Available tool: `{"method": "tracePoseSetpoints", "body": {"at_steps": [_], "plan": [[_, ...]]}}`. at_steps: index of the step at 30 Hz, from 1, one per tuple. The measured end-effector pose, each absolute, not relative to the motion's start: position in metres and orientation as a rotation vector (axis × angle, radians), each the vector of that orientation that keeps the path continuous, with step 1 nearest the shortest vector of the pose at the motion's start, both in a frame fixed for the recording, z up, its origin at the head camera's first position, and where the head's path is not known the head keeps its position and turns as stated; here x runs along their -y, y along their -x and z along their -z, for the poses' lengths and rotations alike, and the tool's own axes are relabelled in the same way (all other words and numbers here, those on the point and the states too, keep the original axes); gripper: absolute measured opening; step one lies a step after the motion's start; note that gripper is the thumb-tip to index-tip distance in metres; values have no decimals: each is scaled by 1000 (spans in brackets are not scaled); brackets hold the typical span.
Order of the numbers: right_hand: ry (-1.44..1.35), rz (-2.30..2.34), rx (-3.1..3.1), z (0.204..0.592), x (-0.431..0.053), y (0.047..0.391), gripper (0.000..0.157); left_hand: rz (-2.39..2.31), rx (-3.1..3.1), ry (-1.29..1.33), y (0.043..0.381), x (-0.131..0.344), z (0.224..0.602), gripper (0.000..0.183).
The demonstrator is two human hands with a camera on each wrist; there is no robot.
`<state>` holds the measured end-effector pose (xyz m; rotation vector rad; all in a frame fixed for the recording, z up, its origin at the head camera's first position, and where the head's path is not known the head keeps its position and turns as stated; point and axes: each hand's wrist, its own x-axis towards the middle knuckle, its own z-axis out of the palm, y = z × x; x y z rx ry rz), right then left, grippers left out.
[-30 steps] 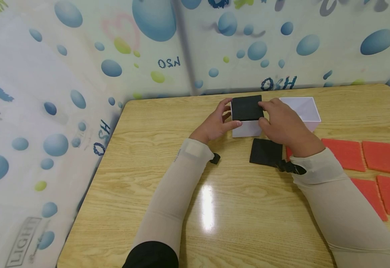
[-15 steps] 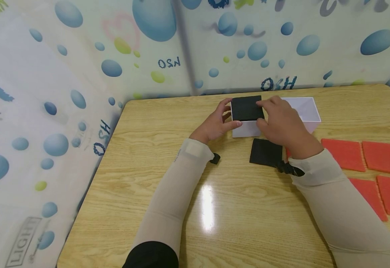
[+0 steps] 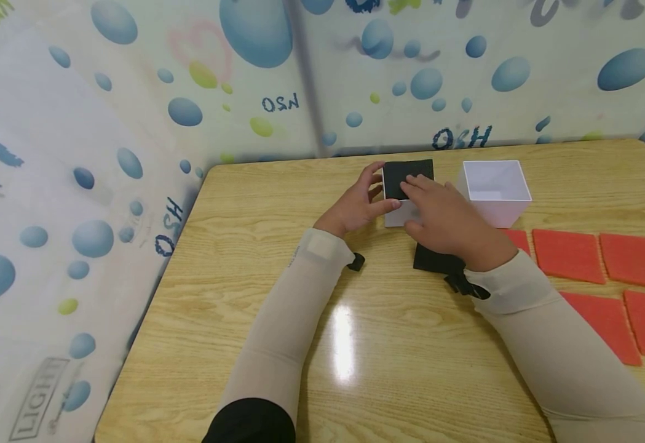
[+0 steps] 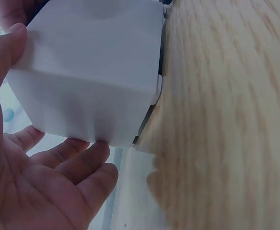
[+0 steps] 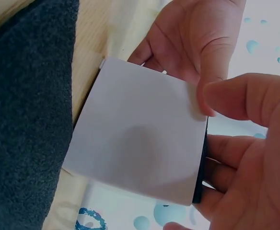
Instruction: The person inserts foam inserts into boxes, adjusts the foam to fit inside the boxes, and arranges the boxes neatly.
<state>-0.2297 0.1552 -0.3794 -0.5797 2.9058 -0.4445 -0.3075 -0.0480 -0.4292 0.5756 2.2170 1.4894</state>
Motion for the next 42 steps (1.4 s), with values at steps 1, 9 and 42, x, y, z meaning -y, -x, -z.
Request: {"method": "tracePoseSetpoints", "body": {"at_steps": [1,9,42], "plan": [[578,434,-2907,380,-155,230,72,-1488,-2217,-577,308,48,429,94],[577,416,-2905,384,-154,230,71,-1480,-2230,-576,309,47,431,95],[548,416,-2936,375,-153,225,59,-1487,-2236,-562,307,47,429,99]]}}
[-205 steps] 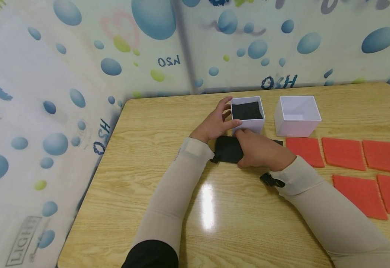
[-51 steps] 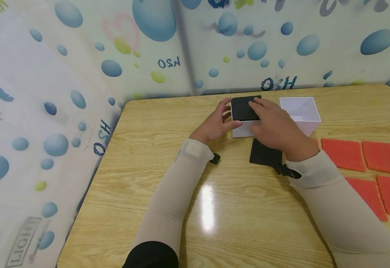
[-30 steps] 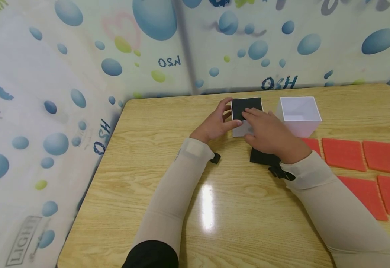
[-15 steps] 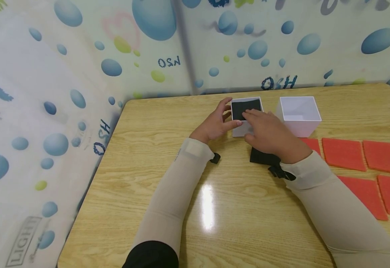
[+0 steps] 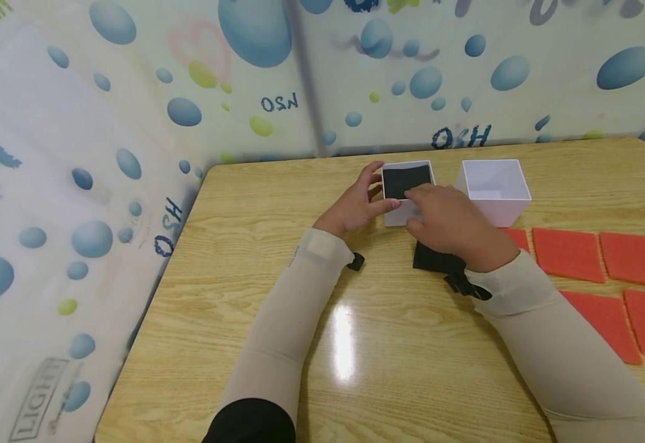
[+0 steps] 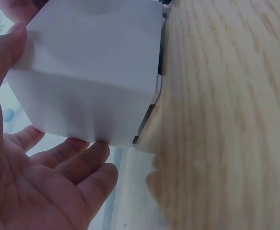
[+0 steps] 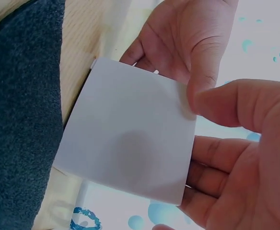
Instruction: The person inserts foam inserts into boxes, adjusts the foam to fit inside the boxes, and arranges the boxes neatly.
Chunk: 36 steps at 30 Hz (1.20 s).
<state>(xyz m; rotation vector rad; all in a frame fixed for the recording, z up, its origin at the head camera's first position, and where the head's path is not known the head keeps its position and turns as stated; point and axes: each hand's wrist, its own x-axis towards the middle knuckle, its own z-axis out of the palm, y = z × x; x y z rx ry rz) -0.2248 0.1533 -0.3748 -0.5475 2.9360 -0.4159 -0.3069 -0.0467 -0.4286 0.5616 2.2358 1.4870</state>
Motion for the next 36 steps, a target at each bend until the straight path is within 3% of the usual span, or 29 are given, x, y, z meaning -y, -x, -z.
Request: {"method": "tracePoseSetpoints", "body": {"at_steps": [11,28,36], "plan": [[531,437,-2872,374,-155,225,65,-1482,-2239,-563,306,45,430,98],[420,490,-2830,333,-196,204,74,-1468,-2244,-527,306,46,432,96],[410,381,-2740,343,-206,197,83,-1446,-2252,-521,308,46,428,97]]}}
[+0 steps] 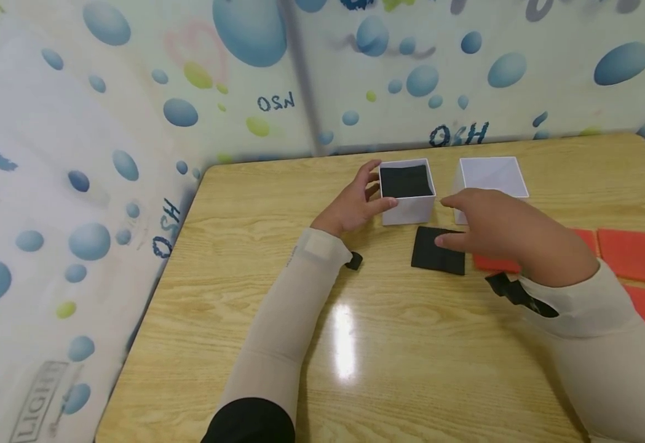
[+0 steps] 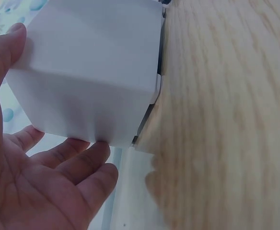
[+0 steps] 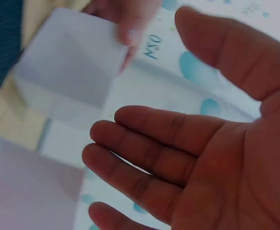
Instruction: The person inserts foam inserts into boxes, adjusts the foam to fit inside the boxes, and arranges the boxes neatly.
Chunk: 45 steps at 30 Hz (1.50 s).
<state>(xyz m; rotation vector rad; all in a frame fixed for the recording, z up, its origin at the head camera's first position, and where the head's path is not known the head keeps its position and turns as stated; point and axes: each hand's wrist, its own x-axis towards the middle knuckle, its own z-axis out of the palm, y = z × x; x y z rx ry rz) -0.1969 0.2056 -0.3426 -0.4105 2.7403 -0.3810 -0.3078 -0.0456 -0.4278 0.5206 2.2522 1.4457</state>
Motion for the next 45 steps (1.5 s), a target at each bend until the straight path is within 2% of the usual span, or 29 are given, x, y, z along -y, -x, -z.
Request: {"method": "tracePoseSetpoints", "body": {"at_steps": [7,14,28,36,45], "plan": [[372,345,-2698,361,-215,194,99,-1462,-2253,-511,310,46,427,99],[349,280,-2682,376,-210,196,106,-1468,-2246,-490,308,45,427,101],[340,129,-2736,396,-208,199,95,-1479,-2241,-527,309,45,428,100],[308,83,-2737,399,-206,199,98,-1477,-2239,-514,308,45,428,101],[313,80,-2741,397,-202,197,91,-1480,-2238,-497,309,44,428,99]]}}
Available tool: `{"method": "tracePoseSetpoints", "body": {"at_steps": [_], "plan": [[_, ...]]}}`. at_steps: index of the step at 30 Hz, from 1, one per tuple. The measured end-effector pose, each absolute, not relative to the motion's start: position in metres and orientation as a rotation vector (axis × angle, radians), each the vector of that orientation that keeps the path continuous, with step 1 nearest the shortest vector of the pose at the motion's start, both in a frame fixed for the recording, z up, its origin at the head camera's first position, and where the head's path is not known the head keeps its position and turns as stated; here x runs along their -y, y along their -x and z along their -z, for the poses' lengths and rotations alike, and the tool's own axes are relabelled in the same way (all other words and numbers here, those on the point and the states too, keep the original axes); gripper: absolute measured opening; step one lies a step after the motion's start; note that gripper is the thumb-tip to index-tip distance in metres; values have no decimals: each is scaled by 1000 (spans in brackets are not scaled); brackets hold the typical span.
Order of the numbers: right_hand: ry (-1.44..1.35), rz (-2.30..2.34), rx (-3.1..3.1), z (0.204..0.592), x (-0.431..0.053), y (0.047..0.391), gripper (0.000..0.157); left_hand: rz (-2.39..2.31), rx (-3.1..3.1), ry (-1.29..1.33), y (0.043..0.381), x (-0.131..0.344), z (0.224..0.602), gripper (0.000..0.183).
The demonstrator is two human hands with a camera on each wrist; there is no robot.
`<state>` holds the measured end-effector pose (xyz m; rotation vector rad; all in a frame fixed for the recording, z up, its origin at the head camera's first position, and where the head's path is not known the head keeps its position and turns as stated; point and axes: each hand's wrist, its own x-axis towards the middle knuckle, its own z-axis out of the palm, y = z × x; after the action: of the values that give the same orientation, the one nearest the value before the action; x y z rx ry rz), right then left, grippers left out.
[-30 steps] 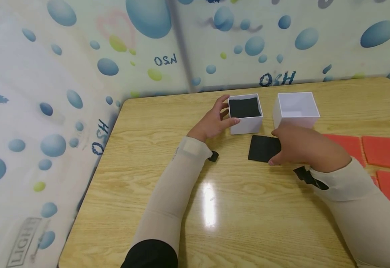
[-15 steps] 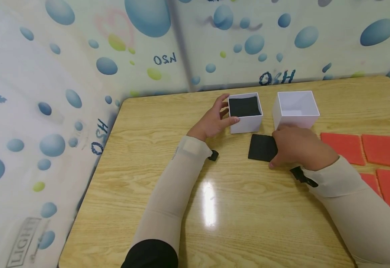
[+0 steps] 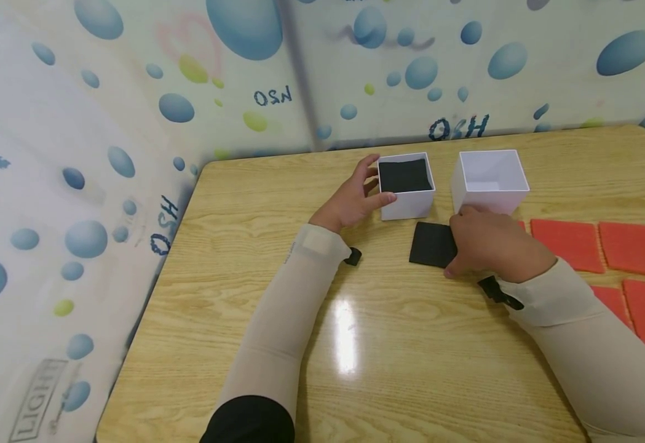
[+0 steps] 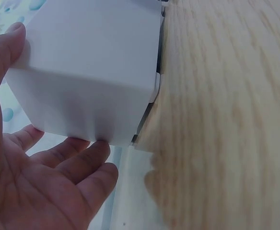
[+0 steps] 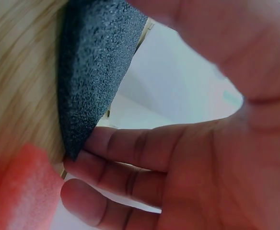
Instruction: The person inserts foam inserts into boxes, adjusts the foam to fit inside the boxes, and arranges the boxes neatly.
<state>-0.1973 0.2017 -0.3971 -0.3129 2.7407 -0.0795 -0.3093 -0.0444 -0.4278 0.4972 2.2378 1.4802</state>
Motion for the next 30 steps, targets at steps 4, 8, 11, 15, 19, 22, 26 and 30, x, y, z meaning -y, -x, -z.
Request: {"method": "tracePoseSetpoints", "body": {"at_steps": [4,8,11,15,19,22,26,30], "plan": [[321,82,-2750,398,-201,197,87,-1480,-2236,-497,309,45,428,99],[324,84,-2753,398,-200,197,81,-1477,-2235,-513,310,45,428,99],[328,95,-2757,396,-200,197,74,-1475,-2238,-527,310,45,428,100],[330,154,-2757,394,-201,197,65,-1468,-2239,-515,310,45,427,100],[336,205,-2752,391,-202,196,63,-1464,-2244,-504,309,45,427,100],[346,231,-2747,388,-203,196,64,-1464,-2248,-509,309,45,426,100],[352,278,-2743,384,-205,195,66,-1465,-2246,-517,309,45,427,101],[356,315,-2738,382,-205,196,75,-1466,-2241,-518,309,45,427,101]]}}
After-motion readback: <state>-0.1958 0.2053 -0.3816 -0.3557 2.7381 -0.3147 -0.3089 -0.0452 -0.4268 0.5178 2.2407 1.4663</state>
